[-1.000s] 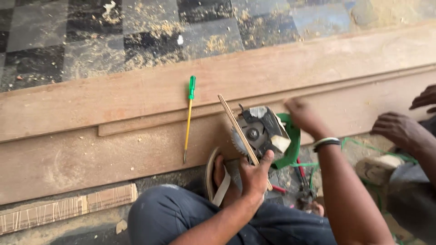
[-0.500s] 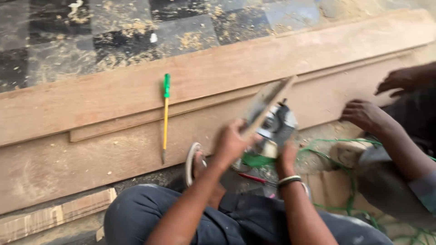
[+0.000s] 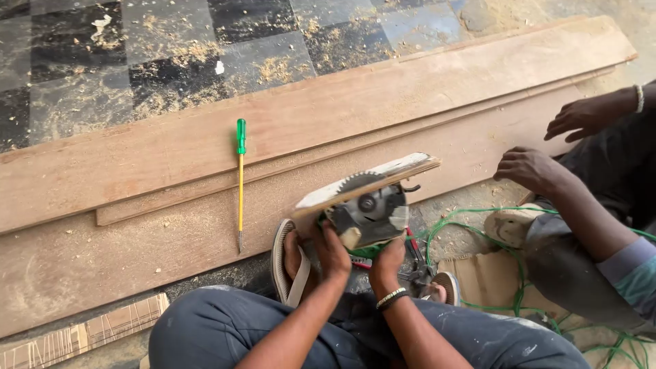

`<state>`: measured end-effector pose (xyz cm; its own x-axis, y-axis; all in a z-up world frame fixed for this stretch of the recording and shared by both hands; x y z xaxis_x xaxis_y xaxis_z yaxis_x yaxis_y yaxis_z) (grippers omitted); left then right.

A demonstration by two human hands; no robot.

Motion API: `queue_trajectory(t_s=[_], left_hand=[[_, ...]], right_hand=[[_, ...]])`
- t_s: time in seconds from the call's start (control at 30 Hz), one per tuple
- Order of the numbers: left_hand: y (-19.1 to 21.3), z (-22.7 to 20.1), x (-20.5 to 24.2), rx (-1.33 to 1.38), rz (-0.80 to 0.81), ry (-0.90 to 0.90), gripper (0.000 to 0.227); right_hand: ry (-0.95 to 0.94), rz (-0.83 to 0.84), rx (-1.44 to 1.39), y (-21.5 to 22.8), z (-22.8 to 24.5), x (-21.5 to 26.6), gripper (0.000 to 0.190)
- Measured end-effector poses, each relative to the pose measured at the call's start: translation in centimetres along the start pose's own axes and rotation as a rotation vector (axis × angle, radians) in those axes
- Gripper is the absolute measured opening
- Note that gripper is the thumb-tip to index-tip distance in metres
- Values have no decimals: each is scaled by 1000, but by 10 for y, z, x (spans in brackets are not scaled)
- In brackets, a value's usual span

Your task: The recorder is assembling and repairing a circular saw, attaching the base plate and adjusting internal components with tools.

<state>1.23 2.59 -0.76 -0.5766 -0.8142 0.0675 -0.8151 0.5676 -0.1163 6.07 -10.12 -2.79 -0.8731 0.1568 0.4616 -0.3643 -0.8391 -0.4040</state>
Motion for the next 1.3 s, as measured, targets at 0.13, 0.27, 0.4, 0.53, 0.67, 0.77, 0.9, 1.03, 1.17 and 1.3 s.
queue_trajectory(t_s=[0.13, 0.27, 0.4, 0.53, 0.67, 0.77, 0.9, 1.03, 1.17, 1.3], left_hand=[[17, -6, -27, 41, 11, 191, 52], [9, 25, -34, -89, 40, 114, 33], [7, 7, -27, -64, 74, -63, 28], [12, -10, -30, -167, 124, -166, 30], [9, -10, -36, -277, 136, -200, 30], [6, -4, -38, -351, 129, -204, 29], [4, 4, -41, -435, 132, -203, 28], [-4, -14, -12, -501, 166, -238, 28], [-16, -42, -12, -440, 145, -333, 25], [-24, -64, -39, -462, 165, -232, 25]], right_hand=[[-41, -29, 213, -14, 8, 10, 61], [74, 51, 366, -13, 26, -24, 60], [340, 116, 502, -59, 106, -20, 65], [535, 369, 463, -123, 161, -26, 85], [728, 626, 521, -166, 178, -44, 90], [743, 701, 550, -163, 158, -72, 86], [650, 697, 388, -105, 127, -143, 85], [487, 731, -59, -41, 132, -193, 86], [400, 444, 118, -28, 138, -211, 83], [194, 250, 325, -66, 188, -130, 82]])
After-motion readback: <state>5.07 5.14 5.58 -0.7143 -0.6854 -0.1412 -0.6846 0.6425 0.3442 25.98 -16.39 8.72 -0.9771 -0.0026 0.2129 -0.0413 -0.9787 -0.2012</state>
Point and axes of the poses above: each hand's wrist, its own x-axis away from the middle knuckle, its own y-axis out of the back of the hand, z = x × y, the point moved 2 cm from there along -x, towards the middle knuckle, and after that the axes turned 6 degrees about -y, right-handed, at the moved point
